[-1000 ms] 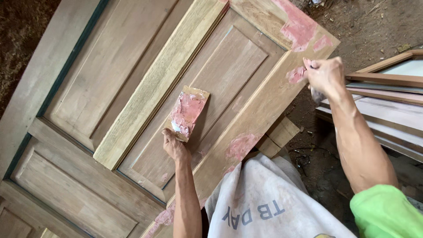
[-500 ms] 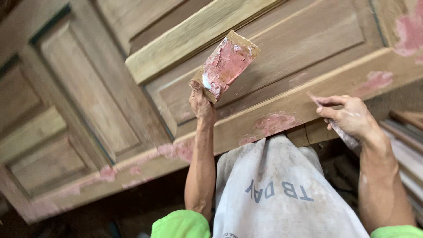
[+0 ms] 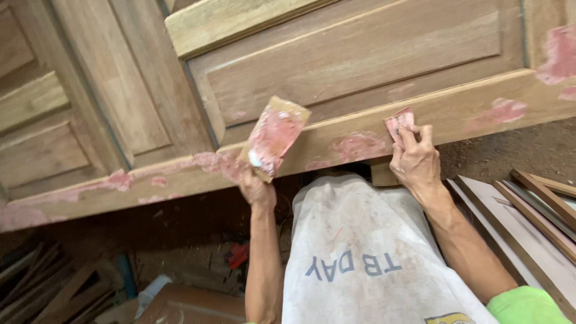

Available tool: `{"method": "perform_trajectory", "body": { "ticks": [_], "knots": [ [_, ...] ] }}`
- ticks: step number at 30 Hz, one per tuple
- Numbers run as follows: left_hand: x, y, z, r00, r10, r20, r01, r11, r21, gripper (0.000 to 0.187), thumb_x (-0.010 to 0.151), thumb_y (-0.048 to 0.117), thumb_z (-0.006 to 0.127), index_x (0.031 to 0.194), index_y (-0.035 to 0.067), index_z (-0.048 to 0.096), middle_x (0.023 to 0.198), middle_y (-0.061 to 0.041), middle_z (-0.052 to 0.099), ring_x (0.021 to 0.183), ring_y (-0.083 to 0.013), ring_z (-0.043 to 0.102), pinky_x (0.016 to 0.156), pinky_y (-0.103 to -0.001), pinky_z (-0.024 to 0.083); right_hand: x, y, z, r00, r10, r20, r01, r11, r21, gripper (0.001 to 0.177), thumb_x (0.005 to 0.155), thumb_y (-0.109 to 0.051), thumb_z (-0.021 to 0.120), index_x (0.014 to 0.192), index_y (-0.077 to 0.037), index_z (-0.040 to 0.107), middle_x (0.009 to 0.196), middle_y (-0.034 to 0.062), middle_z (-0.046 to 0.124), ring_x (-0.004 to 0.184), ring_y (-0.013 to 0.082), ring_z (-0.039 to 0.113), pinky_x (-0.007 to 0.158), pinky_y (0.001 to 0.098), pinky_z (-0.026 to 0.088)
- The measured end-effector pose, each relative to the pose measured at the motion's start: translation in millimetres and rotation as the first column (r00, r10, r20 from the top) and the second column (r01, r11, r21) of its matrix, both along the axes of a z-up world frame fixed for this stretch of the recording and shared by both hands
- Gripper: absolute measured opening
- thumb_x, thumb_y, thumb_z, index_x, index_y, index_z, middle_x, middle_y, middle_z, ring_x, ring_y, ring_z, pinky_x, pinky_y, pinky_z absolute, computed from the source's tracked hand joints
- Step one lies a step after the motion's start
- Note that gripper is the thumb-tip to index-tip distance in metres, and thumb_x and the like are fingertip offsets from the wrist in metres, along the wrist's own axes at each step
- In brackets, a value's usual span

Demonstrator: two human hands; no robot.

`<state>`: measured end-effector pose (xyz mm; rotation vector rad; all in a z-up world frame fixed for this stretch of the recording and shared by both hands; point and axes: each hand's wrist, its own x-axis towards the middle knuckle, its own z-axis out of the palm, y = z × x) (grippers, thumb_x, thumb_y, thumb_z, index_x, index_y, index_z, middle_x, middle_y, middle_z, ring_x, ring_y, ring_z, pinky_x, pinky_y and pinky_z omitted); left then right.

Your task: The person uses a putty knife to apply pink wood filler to the seams and joints of a wooden door. They repeatedly scoop filler from a cardboard palette and spread it into the gaps between the door panels and frame, working methodically along the edges and corners.

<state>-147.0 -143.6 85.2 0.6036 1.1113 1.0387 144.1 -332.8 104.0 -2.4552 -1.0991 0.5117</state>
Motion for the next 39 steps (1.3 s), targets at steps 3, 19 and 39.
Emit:
{"method": "perform_trajectory", "body": {
  "ticks": [3,19,39],
  "knots": [
    [6,5,-22,0.972,-0.101,-0.211,0.098,0.995,-0.024,0.042,0.103,0.037,0.051,0.128,0.004,0.061,0.123,-0.009,0.064,0.108,-0.0212,0.065,0.085,-0.038,0.059,0,12,28,0.994,0.099,-0.033,-0.104,0.973,-0.204,0.031,0.084,-0.011,0.077,0.114,-0.003,0.075,0.107,0.0207,0.061,0.089,0.0342,0.067,0.082,0.0437,0.059],
    [97,159,-64,0.649,-0.553,-0.522,0.667,0.744,0.041,0.05,0.102,0.05,0.052,0.08,0.008,0.069,0.06,0.002,0.058,0.055,-0.008,0.052,0.05,-0.028,0.042,-72,163,45,0.93,0.334,0.152,-0.341,0.94,0.016,0.032,0.091,-0.007,0.072,0.122,-0.014,0.07,0.126,0.0115,0.062,0.103,0.0326,0.069,0.072,0.042,0.064],
    [93,218,-77,0.675,-0.314,-0.668,0.598,0.763,0.246,0.064,0.103,0.058,0.047,0.078,0.004,0.069,0.054,0.0,0.057,0.051,-0.0105,0.056,0.047,-0.032,0.041,-51,35,2,0.919,-0.343,0.193,0.352,0.936,-0.016,0.032,0.093,-0.002,0.066,0.124,0.0,0.072,0.127,0.0257,0.059,0.093,0.0358,0.069,0.068,0.0394,0.064]
  ]
}}
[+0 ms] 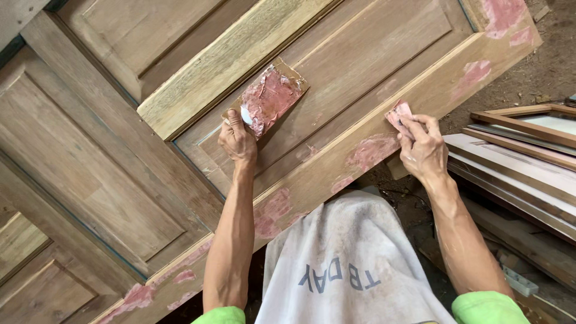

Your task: The person uses a putty knife to apply pink wood filler to the seams and joints of a wooden door. They repeatedly scoop filler from a cardboard palette and spread it into the gaps between the door panels and frame, working methodically along the edges and corners.

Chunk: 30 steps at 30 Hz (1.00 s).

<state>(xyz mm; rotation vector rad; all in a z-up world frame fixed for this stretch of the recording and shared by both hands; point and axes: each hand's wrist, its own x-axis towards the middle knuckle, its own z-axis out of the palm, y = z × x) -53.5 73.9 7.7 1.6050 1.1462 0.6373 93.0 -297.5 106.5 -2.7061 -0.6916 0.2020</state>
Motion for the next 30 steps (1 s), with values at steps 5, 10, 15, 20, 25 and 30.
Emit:
{"method": "perform_trajectory", "body": {
  "ticks": [5,10,15,20,25,30],
  "knots": [
    [1,0,7,0.999,0.02,0.039,-0.017,0.997,-0.078,0.06,0.102,0.055,0.048,0.083,0.002,0.069,0.054,-0.002,0.057,0.051,-0.0121,0.055,0.047,-0.035,0.04,16,9,-3,0.997,0.08,0.004,-0.079,0.989,-0.129,0.027,0.094,-0.007,0.07,0.12,-0.007,0.074,0.125,0.0217,0.061,0.089,0.0342,0.071,0.065,0.0383,0.063],
    [0,-1,2,0.999,0.017,0.036,-0.021,0.993,0.113,0.063,0.106,0.055,0.049,0.081,0.0,0.069,0.058,-0.003,0.059,0.056,-0.0129,0.053,0.051,-0.036,0.043,30,9,17,0.982,0.15,-0.112,-0.177,0.937,-0.3,0.028,0.095,-0.009,0.07,0.123,-0.008,0.073,0.115,0.021,0.061,0.078,0.0317,0.07,0.052,0.0345,0.062],
    [-1,-1,-2,0.999,0.035,0.004,-0.035,0.996,0.08,0.062,0.104,0.055,0.048,0.079,0.002,0.068,0.054,-0.002,0.057,0.052,-0.0112,0.053,0.049,-0.034,0.041,35,9,20,0.986,0.151,-0.077,-0.164,0.966,-0.2,0.027,0.096,-0.005,0.068,0.122,-0.01,0.074,0.116,0.0187,0.062,0.075,0.0292,0.07,0.054,0.0346,0.061],
    [2,0,-1,1.0,0.029,0.01,-0.029,0.999,0.042,0.063,0.105,0.056,0.048,0.077,0.002,0.065,0.053,0.0,0.055,0.051,-0.0098,0.051,0.048,-0.032,0.039,41,-6,12,0.987,0.138,-0.077,-0.152,0.96,-0.236,0.027,0.094,-0.007,0.068,0.12,-0.01,0.075,0.119,0.0193,0.061,0.074,0.0299,0.069,0.048,0.0336,0.06],
    [-1,-2,-2,1.0,0.014,0.022,-0.014,1.0,0.003,0.062,0.103,0.057,0.048,0.075,0.004,0.064,0.052,0.001,0.053,0.049,-0.0089,0.051,0.045,-0.03,0.037,53,-16,7,0.98,0.197,-0.044,-0.201,0.95,-0.238,0.023,0.098,-0.012,0.067,0.119,-0.011,0.076,0.117,0.0162,0.062,0.078,0.028,0.069,0.055,0.0317,0.061],
    [1,-2,-8,0.997,0.028,0.066,-0.027,1.0,-0.007,0.061,0.103,0.058,0.049,0.077,0.004,0.063,0.053,0.001,0.053,0.048,-0.0085,0.05,0.044,-0.03,0.035,64,-20,7,0.99,0.125,-0.063,-0.136,0.964,-0.23,0.023,0.101,-0.012,0.065,0.121,-0.009,0.075,0.118,0.0196,0.061,0.072,0.0284,0.068,0.045,0.0319,0.059]
  ]
}}
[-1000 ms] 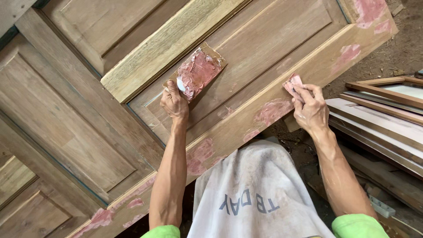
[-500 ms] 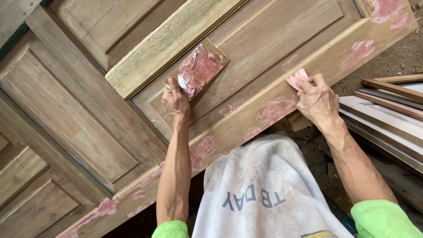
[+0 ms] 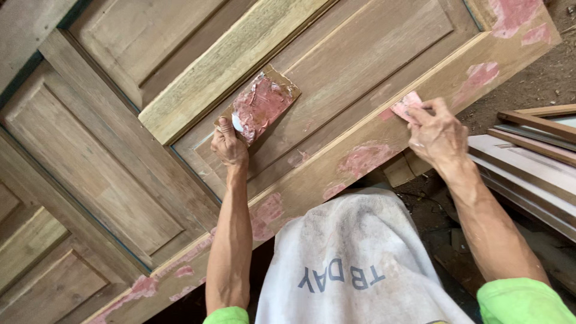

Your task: The person uses a putty knife to apply pink wood filler to the seams and joints of a wooden door. They repeatedly scoop filler from a cardboard palette and spread it into the gaps between the door panels and frame, working methodically along the edges and corners.

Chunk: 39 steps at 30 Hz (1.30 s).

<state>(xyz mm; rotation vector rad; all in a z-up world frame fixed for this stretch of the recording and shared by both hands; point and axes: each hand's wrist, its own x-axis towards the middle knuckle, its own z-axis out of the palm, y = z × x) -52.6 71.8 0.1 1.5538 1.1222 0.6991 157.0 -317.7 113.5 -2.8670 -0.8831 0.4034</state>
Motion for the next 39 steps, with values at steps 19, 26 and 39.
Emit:
{"method": "perform_trajectory", "body": {
  "ticks": [19,26,39],
  "knots": [
    [-1,-1,-2,0.997,0.04,-0.06,-0.038,0.999,0.033,0.06,0.106,0.055,0.05,0.075,0.004,0.061,0.055,0.0,0.053,0.049,-0.0102,0.05,0.045,-0.031,0.035,49,-23,5,0.999,0.015,-0.03,-0.014,1.0,0.016,0.025,0.097,-0.013,0.066,0.12,-0.015,0.075,0.113,0.0159,0.062,0.08,0.0314,0.07,0.059,0.0392,0.063],
    [10,-17,1,0.978,-0.005,-0.209,0.041,0.985,0.166,0.065,0.102,0.06,0.045,0.081,0.004,0.07,0.056,0.001,0.057,0.053,-0.0111,0.052,0.048,-0.033,0.039,77,-44,-6,1.0,-0.01,-0.006,0.01,0.999,0.042,0.029,0.096,-0.014,0.067,0.124,-0.015,0.075,0.116,0.0157,0.061,0.08,0.0309,0.069,0.058,0.0388,0.062],
    [7,-11,-9,0.96,-0.045,-0.277,0.186,0.842,0.507,0.031,0.11,0.024,0.049,0.097,0.002,0.067,0.076,-0.01,0.063,0.069,-0.0229,0.06,0.06,-0.037,0.045,107,-21,43,0.722,-0.548,-0.422,0.594,0.804,-0.029,0.035,0.111,-0.029,0.057,0.108,0.003,0.07,0.085,0.0169,0.074,0.056,0.0282,0.066,0.043,0.042,0.052]
  ]
}}
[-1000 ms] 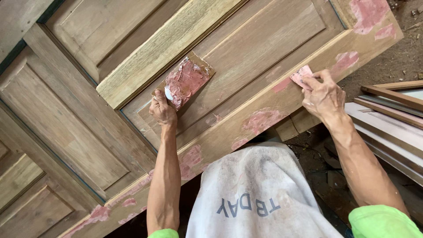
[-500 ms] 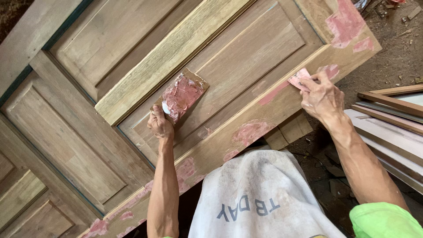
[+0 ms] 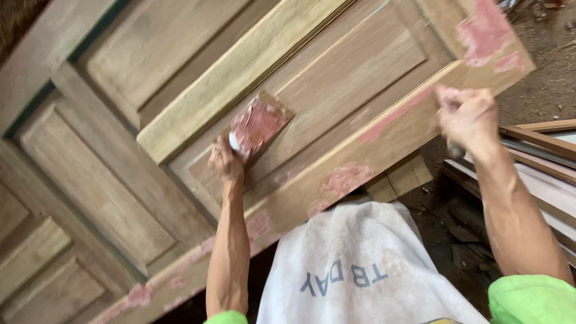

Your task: The person uses a putty knife to apply pink wood filler to the seams and joints of a wooden door. They repeatedly scoop filler from a cardboard palette and spread it into the gaps between the door panels and frame, working methodically along the edges and corners.

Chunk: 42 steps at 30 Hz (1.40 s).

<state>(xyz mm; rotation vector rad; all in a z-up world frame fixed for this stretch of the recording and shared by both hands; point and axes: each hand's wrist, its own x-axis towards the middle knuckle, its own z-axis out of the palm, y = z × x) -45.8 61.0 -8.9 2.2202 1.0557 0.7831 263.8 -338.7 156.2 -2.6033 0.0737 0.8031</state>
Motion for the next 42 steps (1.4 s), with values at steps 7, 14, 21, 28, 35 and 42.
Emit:
{"method": "perform_trajectory", "body": {
  "ticks": [7,14,21,28,35,42],
  "knots": [
    [-2,7,-42,0.99,0.132,0.054,-0.117,0.968,-0.221,0.036,0.108,0.021,0.061,0.076,0.005,0.065,0.061,-0.014,0.055,0.055,-0.0265,0.05,0.054,-0.042,0.041,-1,17,-78,0.99,-0.104,-0.096,0.123,0.967,0.224,0.021,0.107,-0.021,0.066,0.108,0.0,0.066,0.087,0.0114,0.072,0.06,0.013,0.065,0.046,0.0284,0.051],
    [7,4,-9,0.988,0.128,0.083,-0.059,0.826,-0.561,0.057,0.1,0.056,0.045,0.075,0.011,0.068,0.054,-0.002,0.063,0.047,-0.0111,0.059,0.045,-0.034,0.047,-138,105,-46,0.96,0.233,-0.153,-0.22,0.971,0.099,0.022,0.104,-0.016,0.066,0.108,0.006,0.07,0.078,0.0195,0.068,0.061,0.0264,0.065,0.051,0.0403,0.053],
    [-50,13,6,0.823,0.349,0.449,0.244,0.497,-0.833,0.053,0.094,0.059,0.051,0.088,0.01,0.07,0.067,-0.004,0.066,0.05,-0.0125,0.055,0.041,-0.033,0.045,-253,151,10,0.604,0.737,0.304,-0.787,0.612,0.078,0.037,0.084,-0.01,0.074,0.118,0.005,0.073,0.108,0.0294,0.064,0.088,0.0355,0.068,0.075,0.0429,0.059],
    [-120,24,6,0.852,0.39,0.349,0.114,0.514,-0.85,0.049,0.103,0.052,0.055,0.084,0.009,0.065,0.064,0.003,0.053,0.053,-0.0061,0.045,0.045,-0.028,0.034,-272,118,-22,0.62,0.675,0.4,-0.739,0.673,0.009,0.034,0.091,-0.006,0.065,0.124,-0.001,0.071,0.126,0.0254,0.061,0.094,0.0382,0.07,0.081,0.0438,0.061],
    [-119,21,11,0.909,0.349,0.229,0.0,0.549,-0.836,0.053,0.1,0.055,0.051,0.089,0.007,0.068,0.068,0.004,0.057,0.059,-0.0067,0.051,0.051,-0.028,0.042,-278,111,-52,0.636,0.703,0.319,-0.73,0.681,-0.045,0.027,0.097,-0.007,0.063,0.122,-0.001,0.071,0.116,0.0267,0.057,0.084,0.0361,0.07,0.065,0.0405,0.065],
    [-118,21,-4,0.898,0.387,0.208,-0.045,0.551,-0.833,0.05,0.1,0.053,0.052,0.09,0.007,0.07,0.07,0.004,0.059,0.062,-0.007,0.051,0.053,-0.028,0.043,-254,98,-58,0.641,0.684,0.348,-0.72,0.693,-0.038,0.035,0.09,-0.005,0.063,0.123,0.005,0.07,0.116,0.0286,0.058,0.083,0.034,0.067,0.067,0.0407,0.064]
  ]
}}
